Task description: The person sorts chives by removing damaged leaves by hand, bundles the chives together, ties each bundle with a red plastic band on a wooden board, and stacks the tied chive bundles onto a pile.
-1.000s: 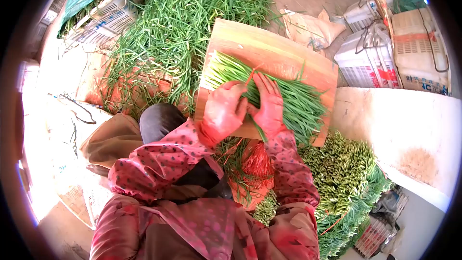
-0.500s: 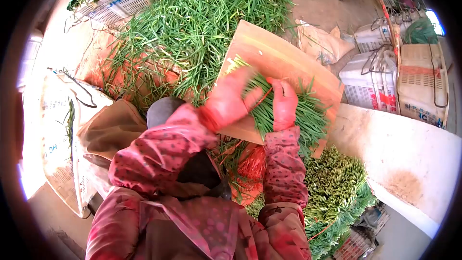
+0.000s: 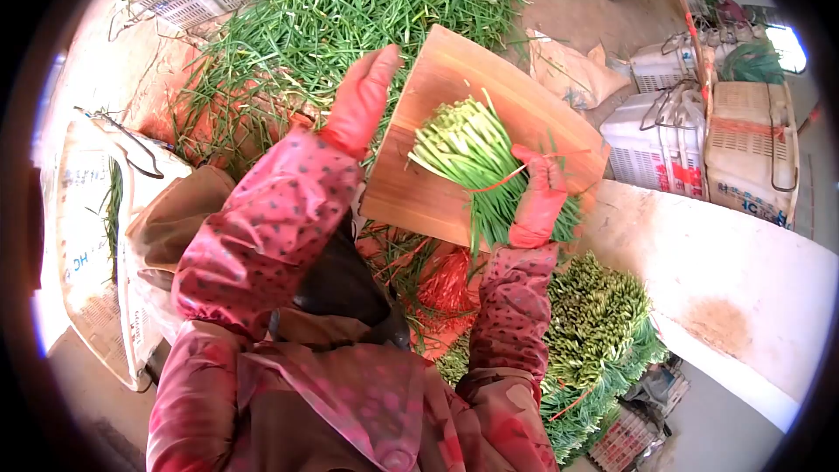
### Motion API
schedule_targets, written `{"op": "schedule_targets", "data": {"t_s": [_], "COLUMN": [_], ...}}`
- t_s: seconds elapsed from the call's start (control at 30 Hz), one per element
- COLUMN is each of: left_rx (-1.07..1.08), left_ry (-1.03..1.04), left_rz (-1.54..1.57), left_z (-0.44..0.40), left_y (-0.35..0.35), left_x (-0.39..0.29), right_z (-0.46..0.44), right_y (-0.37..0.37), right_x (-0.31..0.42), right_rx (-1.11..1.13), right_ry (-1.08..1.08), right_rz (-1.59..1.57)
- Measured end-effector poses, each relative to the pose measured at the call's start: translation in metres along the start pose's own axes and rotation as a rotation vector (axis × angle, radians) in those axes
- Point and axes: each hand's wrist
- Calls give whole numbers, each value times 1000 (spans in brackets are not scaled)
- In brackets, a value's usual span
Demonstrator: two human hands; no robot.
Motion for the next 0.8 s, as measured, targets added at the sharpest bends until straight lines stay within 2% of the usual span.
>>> {"op": "schedule_targets", "data": {"t_s": [0.03,0.07,0.1,0.17,0.2,0.27,0.33,0.37,0.43,0.5,0.57,0.6,0.63,0.7,0.73,0.77,0.8], "left_rx": [-103,-105,-11,85,195,300,223,225,282,273,59,-19,-11,-211,-194,-139,-84], "left_ry": [-36,-32,72,173,-9,-191,-477,-477,-599,-534,-566,-553,-554,-158,-159,118,396], "left_rz": [-92,-85,-79,-75,-87,-96,215,216,458,476,333,34,28,-25,-31,-103,-168], "left_z": [2,-1,-5,1,19,39,48,47,45,39,33,31,30,28,28,28,30], "left_y": [-4,-6,-6,-3,7,23,33,32,25,20,11,10,7,4,10,20,31], "left_x": [-3,29,88,118,109,77,42,45,59,70,71,50,45,39,29,19,7], "right_z": [-6,-12,-19,-27,-27,-29,-29,-28,-28,-23,-19,-18,-17,-14,-11,-8,-4], "right_y": [-9,-15,-21,-31,-30,-31,-33,-34,-33,-23,-11,-5,1,14,20,25,32], "right_x": [-7,-14,-16,-19,-14,-14,-19,-25,-31,-31,-29,-25,-22,-15,-9,-1,15], "right_rx": [-17,-46,-43,-13,0,21,40,65,85,106,90,85,82,58,101,147,158], "right_ry": [19,4,-1,-36,-13,3,23,37,52,77,85,107,130,157,176,196,87], "right_rz": [-158,-261,-261,-302,-337,-344,-347,-371,-398,-397,-429,-372,-316,-295,-200,-105,117]}}
Point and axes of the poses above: each hand's wrist, its own z-axis away from the middle knuckle, its own y-axis out of the palm, x = y × z, and after that the axes turned 2 degrees about -x, right-handed
